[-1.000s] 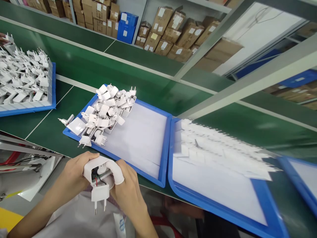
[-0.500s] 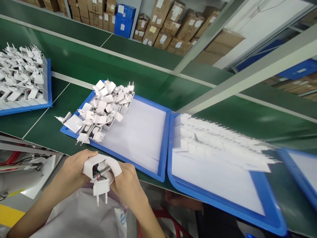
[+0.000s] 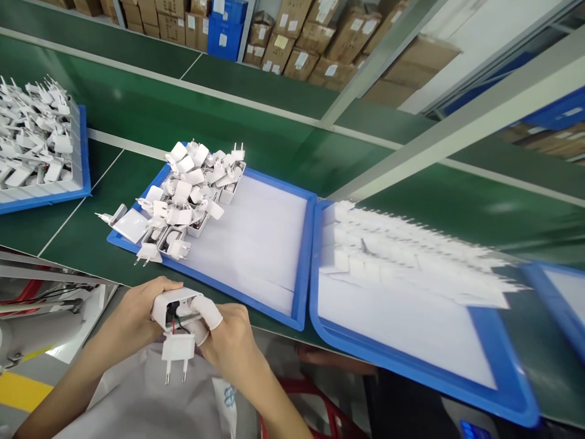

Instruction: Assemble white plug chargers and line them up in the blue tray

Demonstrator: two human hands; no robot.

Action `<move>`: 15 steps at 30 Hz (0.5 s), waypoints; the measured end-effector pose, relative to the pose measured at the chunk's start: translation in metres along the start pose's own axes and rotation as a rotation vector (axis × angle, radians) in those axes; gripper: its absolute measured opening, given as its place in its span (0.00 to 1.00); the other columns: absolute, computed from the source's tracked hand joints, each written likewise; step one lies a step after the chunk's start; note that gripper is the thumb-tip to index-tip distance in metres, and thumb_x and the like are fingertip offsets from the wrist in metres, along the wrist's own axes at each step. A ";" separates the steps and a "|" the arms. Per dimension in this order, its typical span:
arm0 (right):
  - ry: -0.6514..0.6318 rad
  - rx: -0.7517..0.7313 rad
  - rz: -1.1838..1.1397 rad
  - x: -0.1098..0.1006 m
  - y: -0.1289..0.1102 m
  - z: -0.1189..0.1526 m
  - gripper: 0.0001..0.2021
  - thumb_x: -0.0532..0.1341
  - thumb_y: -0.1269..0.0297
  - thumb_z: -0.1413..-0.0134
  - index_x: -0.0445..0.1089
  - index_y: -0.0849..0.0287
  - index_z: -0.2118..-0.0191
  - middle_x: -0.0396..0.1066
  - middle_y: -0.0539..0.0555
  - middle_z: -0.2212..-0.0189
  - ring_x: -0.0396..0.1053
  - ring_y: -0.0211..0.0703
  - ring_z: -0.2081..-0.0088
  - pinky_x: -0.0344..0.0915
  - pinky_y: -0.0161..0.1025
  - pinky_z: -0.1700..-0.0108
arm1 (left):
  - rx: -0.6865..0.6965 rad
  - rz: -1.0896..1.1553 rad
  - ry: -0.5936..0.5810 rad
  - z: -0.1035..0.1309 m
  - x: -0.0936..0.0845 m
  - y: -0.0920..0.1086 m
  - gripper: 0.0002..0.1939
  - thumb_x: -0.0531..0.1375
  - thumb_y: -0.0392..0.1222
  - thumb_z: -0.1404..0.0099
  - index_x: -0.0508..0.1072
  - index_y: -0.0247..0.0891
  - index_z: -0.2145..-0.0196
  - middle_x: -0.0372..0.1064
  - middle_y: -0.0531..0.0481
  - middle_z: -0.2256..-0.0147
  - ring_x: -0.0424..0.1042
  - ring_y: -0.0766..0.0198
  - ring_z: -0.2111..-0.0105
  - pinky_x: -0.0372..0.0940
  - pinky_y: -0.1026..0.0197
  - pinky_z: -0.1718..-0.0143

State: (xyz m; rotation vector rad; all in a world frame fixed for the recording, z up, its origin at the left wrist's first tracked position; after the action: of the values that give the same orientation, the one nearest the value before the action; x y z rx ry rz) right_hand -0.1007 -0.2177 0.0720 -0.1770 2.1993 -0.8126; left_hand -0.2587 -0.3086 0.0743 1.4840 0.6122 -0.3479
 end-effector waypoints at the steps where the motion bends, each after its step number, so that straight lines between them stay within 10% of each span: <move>1: 0.019 0.008 -0.011 -0.001 -0.002 0.000 0.12 0.52 0.81 0.47 0.63 0.55 0.67 0.50 0.41 0.84 0.43 0.34 0.83 0.42 0.37 0.79 | -0.002 0.016 -0.006 0.000 0.000 0.000 0.16 0.53 0.26 0.41 0.68 0.40 0.57 0.73 0.52 0.65 0.73 0.62 0.67 0.65 0.64 0.67; 15: 0.096 -0.059 0.162 -0.006 -0.011 0.014 0.15 0.54 0.85 0.49 0.65 0.58 0.61 0.54 0.44 0.81 0.48 0.35 0.80 0.44 0.37 0.78 | 0.197 -0.094 0.080 -0.003 0.006 0.001 0.17 0.55 0.27 0.36 0.63 0.41 0.52 0.71 0.52 0.65 0.71 0.63 0.67 0.65 0.64 0.68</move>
State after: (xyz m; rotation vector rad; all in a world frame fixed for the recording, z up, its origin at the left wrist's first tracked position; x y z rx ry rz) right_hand -0.0884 -0.2309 0.0750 0.0118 2.2951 -0.6792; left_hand -0.2545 -0.3046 0.0716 1.6669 0.7300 -0.4327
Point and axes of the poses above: each hand's wrist, its own z-axis away from the middle knuckle, its own x-axis out of the palm, y = z × x, the point moved 1 cm from there along -z, towards the middle knuckle
